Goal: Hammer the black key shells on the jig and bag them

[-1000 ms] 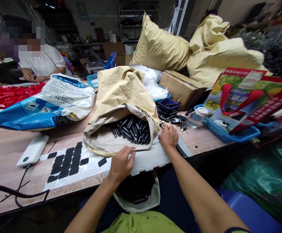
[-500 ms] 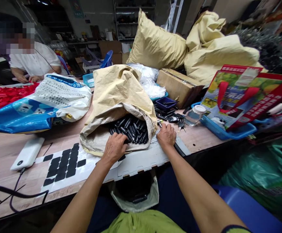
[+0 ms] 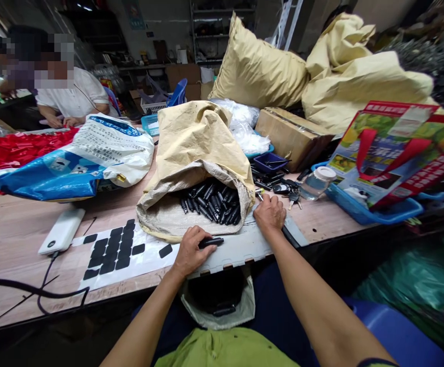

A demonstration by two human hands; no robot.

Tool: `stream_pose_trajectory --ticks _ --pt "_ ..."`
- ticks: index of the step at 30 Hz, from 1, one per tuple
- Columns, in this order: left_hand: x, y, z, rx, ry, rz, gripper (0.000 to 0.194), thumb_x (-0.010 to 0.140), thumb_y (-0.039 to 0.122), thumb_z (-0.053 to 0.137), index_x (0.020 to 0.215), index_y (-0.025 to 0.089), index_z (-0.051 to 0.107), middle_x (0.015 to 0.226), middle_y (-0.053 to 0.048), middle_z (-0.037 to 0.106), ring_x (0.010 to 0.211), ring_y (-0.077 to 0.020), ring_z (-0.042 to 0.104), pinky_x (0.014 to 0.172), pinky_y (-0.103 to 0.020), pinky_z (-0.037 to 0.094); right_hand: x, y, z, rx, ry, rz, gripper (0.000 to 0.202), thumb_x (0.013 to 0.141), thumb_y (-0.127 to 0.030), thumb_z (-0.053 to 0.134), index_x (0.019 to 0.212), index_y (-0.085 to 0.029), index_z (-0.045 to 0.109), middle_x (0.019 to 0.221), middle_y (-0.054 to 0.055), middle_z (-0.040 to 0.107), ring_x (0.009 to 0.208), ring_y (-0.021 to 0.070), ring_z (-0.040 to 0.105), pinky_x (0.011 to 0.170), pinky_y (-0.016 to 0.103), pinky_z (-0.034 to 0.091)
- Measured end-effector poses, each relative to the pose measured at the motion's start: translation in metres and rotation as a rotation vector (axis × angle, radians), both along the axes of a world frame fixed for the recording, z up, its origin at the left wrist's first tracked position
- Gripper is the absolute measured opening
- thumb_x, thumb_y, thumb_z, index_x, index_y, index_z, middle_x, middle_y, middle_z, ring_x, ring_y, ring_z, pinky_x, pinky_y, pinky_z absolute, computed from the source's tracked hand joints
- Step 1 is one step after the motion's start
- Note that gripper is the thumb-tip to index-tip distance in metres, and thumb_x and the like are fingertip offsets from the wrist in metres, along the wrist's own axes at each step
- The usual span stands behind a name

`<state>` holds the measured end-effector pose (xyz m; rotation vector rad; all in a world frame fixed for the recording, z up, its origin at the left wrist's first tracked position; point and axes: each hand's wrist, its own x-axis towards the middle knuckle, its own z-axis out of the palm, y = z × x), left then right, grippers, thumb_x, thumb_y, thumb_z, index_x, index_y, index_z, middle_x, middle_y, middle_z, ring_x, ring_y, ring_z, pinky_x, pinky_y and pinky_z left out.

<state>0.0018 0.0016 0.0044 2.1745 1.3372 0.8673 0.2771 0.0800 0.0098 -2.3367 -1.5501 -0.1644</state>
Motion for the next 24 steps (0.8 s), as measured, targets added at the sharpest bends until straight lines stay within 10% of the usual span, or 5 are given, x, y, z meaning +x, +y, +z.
stream_pose_trajectory --ticks 11,18,24 --pt "-0.002 0.004 -0.001 -0.053 -0.053 -0.003 0.017 0.082 0.028 0.078 0.096 0.022 0.074 0.092 -0.004 0.065 0.094 -0.022 0.058 0.089 -0.037 0.045 0.026 -0.033 0.032 0.139 0.387 -0.101 0.036 0.094 -0.024 0.048 0.125 -0.018 0.066 0.108 0.012 0.066 0.095 0.0253 0.06 0.081 0.035 0.045" --pt "-0.002 0.004 -0.002 -0.08 -0.065 0.006 0.017 0.081 0.031 0.08 0.093 0.022 0.074 0.092 -0.004 0.065 0.093 -0.022 0.057 0.088 -0.037 0.045 -0.042 -0.118 0.041 0.217 0.623 0.582 0.033 0.098 -0.028 0.05 0.125 -0.02 0.066 0.11 0.01 0.07 0.098 0.0222 0.065 0.088 0.035 0.052" --pt "-0.001 0.004 -0.005 -0.06 -0.07 0.014 0.016 0.081 0.029 0.08 0.094 0.023 0.074 0.091 -0.003 0.065 0.093 -0.0217 0.057 0.088 -0.037 0.044 -0.08 -0.143 0.035 0.185 0.553 0.715 0.038 0.1 -0.02 0.045 0.134 -0.023 0.062 0.112 0.009 0.069 0.106 0.0221 0.065 0.094 0.034 0.053"
